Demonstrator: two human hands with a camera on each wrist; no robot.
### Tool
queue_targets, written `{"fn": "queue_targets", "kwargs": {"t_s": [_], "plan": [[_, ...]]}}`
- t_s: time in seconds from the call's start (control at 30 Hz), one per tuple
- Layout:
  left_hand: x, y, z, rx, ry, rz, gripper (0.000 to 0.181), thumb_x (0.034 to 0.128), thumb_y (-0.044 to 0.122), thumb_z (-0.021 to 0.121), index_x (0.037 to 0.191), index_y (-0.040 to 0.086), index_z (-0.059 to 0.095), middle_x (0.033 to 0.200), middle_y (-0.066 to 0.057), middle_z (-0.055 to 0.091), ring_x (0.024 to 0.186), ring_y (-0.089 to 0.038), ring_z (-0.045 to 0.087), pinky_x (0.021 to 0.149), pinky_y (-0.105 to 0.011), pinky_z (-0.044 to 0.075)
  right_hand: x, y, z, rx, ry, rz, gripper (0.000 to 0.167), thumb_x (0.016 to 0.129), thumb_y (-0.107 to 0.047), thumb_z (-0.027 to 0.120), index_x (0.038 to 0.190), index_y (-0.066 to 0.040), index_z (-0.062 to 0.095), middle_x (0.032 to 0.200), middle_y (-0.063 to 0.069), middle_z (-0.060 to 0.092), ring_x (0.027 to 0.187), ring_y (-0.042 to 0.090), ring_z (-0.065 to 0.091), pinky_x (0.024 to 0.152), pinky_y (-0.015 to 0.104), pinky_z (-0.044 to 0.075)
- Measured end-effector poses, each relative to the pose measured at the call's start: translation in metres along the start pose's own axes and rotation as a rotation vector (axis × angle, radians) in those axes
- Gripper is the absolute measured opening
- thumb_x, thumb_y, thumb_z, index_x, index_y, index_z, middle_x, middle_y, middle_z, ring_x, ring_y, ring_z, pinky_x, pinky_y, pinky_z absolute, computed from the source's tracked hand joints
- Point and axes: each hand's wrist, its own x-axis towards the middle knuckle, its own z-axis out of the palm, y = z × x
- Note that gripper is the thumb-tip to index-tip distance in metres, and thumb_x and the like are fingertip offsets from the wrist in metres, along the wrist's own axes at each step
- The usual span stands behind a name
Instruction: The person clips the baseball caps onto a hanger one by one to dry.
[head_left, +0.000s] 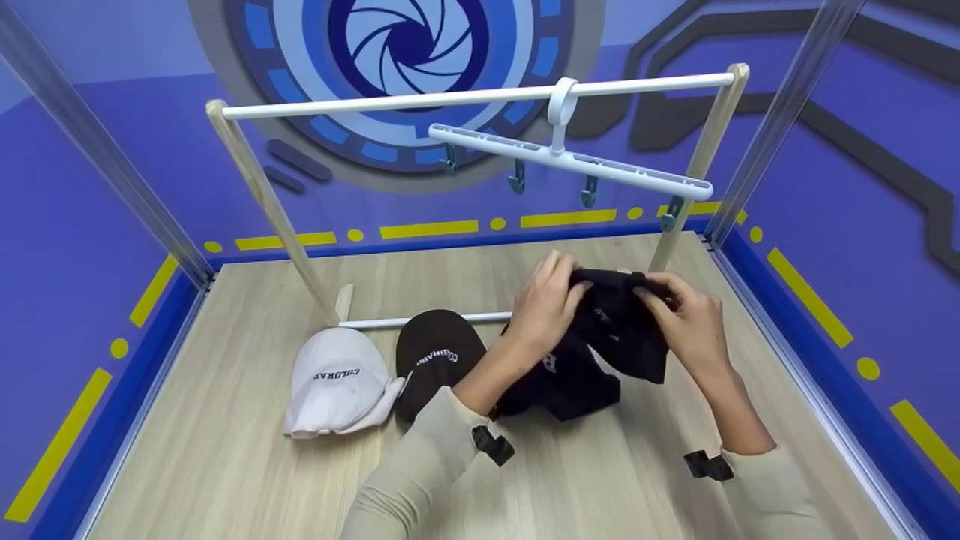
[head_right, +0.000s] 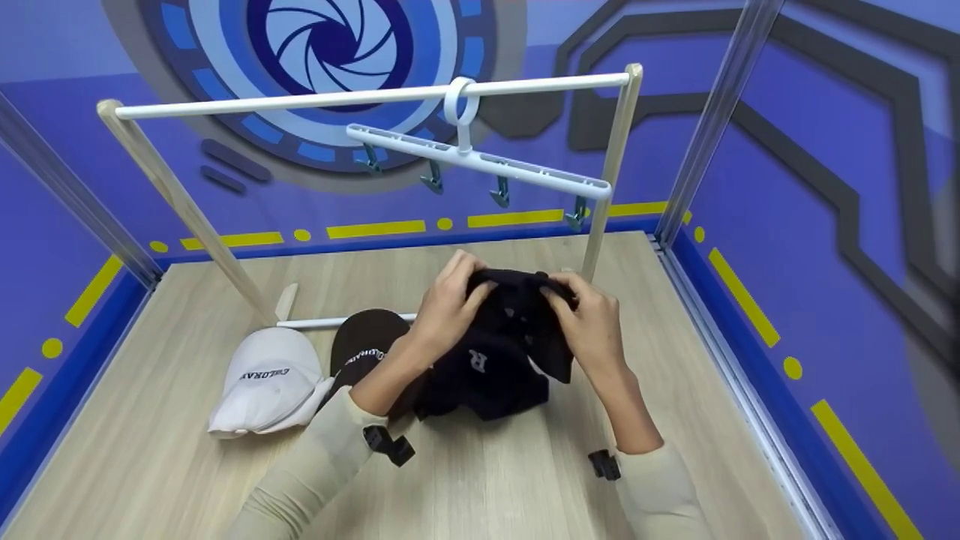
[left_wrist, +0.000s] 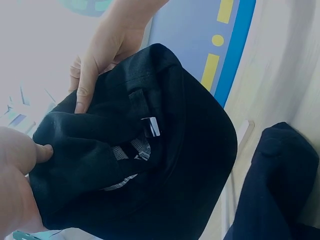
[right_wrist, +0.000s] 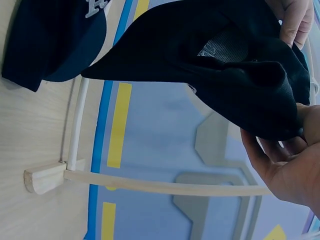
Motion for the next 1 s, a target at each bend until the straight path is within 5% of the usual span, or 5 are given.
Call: {"fn": "queue_targets", "kwargs": {"t_s": [0.27, 0.57, 1.0], "plan": [[0.013, 0.004, -0.001, 0.032, -0.010, 0.045, 0.014, 0.1032, 0.022, 0.061, 0.111, 0.010, 0.061, 0.105, -0.002, 0.057, 0.097, -0.016, 0.058, 0.080, -0.029, 0.050, 0.006, 0.002, -0.003, 0.021, 0.039, -0.030, 0.015, 0.089, -0.006, 0.078, 0.104, -0.004, 0.077, 0.098, 0.009, 0.078, 0.087, -0.018, 0.061, 0.075, 0.004, 0.048], [0.027, 0.007, 0.001, 0.025, 0.002, 0.011, 0.014, 0.1034, 0.025, 0.061, 0.111, 0.013, 0.063, 0.103, 0.001, 0.055, 0.088, -0.015, 0.054, 0.071, -0.025, 0.047, 0.014, 0.001, -0.007, -0.002, 0.068, -0.022, 0.016, 0.091, -0.009, 0.077, 0.106, -0.006, 0.078, 0.099, 0.009, 0.077, 0.088, -0.018, 0.060, 0.077, 0.003, 0.047], [0.044, 0.010, 0.012, 0.030, -0.025, -0.041, 0.018, 0.1031, 0.023, 0.062, 0.120, 0.017, 0.067, 0.115, 0.003, 0.062, 0.102, -0.014, 0.060, 0.077, -0.027, 0.052, 0.024, 0.009, -0.012, -0.014, 0.094, -0.030, 0.013, 0.091, -0.013, 0.077, 0.102, -0.006, 0.079, 0.095, 0.009, 0.078, 0.083, -0.016, 0.061, 0.074, 0.003, 0.047]]}}
